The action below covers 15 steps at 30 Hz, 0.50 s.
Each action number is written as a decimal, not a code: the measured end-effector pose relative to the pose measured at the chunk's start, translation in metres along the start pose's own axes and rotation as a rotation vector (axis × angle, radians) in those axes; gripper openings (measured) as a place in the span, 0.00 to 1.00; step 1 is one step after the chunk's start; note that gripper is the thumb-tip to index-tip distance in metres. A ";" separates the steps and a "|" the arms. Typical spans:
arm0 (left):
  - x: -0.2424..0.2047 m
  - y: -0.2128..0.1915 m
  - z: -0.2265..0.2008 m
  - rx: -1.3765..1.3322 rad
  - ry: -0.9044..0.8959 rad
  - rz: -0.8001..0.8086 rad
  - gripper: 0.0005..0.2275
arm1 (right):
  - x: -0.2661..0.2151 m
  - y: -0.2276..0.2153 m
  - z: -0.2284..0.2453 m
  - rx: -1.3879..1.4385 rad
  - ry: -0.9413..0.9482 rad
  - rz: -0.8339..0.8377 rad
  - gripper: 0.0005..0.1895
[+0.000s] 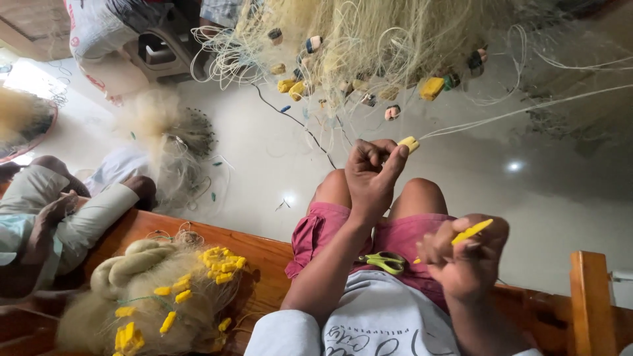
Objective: Repairing a fishing net by weaving new line with a net needle and cutting it with scissors.
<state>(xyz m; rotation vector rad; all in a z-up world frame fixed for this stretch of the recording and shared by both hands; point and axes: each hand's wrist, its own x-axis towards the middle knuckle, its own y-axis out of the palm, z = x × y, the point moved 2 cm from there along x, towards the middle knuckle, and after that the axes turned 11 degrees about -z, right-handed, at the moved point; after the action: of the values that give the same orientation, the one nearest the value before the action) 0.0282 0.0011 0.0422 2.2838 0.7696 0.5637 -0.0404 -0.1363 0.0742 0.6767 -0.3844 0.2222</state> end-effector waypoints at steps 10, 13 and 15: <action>0.002 -0.014 0.009 0.013 0.023 0.121 0.17 | 0.018 0.015 0.051 -0.609 -0.519 0.685 0.09; 0.004 -0.010 -0.002 0.085 -0.017 0.000 0.10 | 0.046 -0.015 0.046 -0.899 -0.695 0.511 0.07; 0.007 -0.009 0.001 -0.100 -0.194 -0.064 0.11 | 0.078 -0.024 0.039 -1.354 -0.829 0.488 0.08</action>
<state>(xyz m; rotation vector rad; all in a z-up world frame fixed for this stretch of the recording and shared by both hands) 0.0306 0.0113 0.0364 2.1755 0.7011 0.3370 0.0275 -0.1739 0.1209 -0.7321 -1.3262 0.0843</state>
